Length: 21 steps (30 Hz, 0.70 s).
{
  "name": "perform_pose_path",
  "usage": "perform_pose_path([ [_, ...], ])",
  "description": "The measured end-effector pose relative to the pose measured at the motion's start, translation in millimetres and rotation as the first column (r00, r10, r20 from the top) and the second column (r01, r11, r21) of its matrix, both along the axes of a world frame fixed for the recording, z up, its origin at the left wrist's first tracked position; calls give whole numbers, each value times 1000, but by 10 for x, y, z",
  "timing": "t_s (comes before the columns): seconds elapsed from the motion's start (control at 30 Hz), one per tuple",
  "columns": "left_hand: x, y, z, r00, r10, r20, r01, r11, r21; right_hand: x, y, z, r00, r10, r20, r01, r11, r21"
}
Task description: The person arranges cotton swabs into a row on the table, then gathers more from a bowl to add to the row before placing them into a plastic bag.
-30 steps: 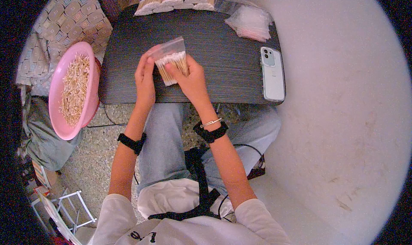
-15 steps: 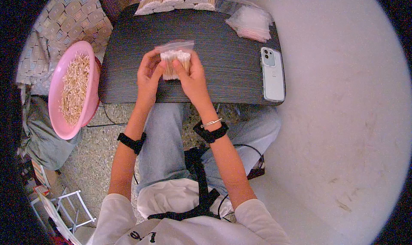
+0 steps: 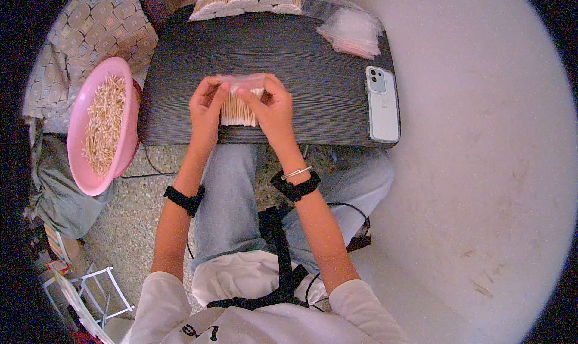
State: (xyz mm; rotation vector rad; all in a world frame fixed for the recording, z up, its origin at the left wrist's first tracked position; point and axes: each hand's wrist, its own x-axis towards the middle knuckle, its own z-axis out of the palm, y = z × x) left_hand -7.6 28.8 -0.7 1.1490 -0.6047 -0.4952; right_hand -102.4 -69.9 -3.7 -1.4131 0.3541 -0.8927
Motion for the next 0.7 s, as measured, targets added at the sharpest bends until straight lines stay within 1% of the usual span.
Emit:
perform_pose_path([
  [0.07, 7, -1, -20, 1000, -3, 2, 3, 1000, -5, -7, 2, 1, 1000, -20, -10, 19, 999, -39],
  [0.17, -8, -11, -5, 1000, 23, -9, -23, 1000, -9, -8, 18, 46, 1000, 9, -7, -9, 1000, 10],
  [0.27, -1, -5, 10, 999, 25, -26, -24, 1000, 18, 15, -5, -7, 1000, -14, 21, 13, 999, 52],
  [0.37, -32, -32, 43, 997, 58, -43, -57, 998, 12, 18, -18, -46, 999, -18, 36, 16, 998, 57],
  [0.47, 8, 0, -18, 1000, 10, -24, -9, 999, 34, 21, -1, -6, 998, -40, 57, 38, 999, 31],
  [0.57, 8, 6, -15, 999, -6, -39, 7, 999, 44, 1, 8, 25, 998, -62, 27, 61, 998, 31],
  [0.7, 5, -6, -25, 999, -13, -41, 14, 1000, 17, -22, -6, 8, 996, -81, -37, 81, 997, -8],
])
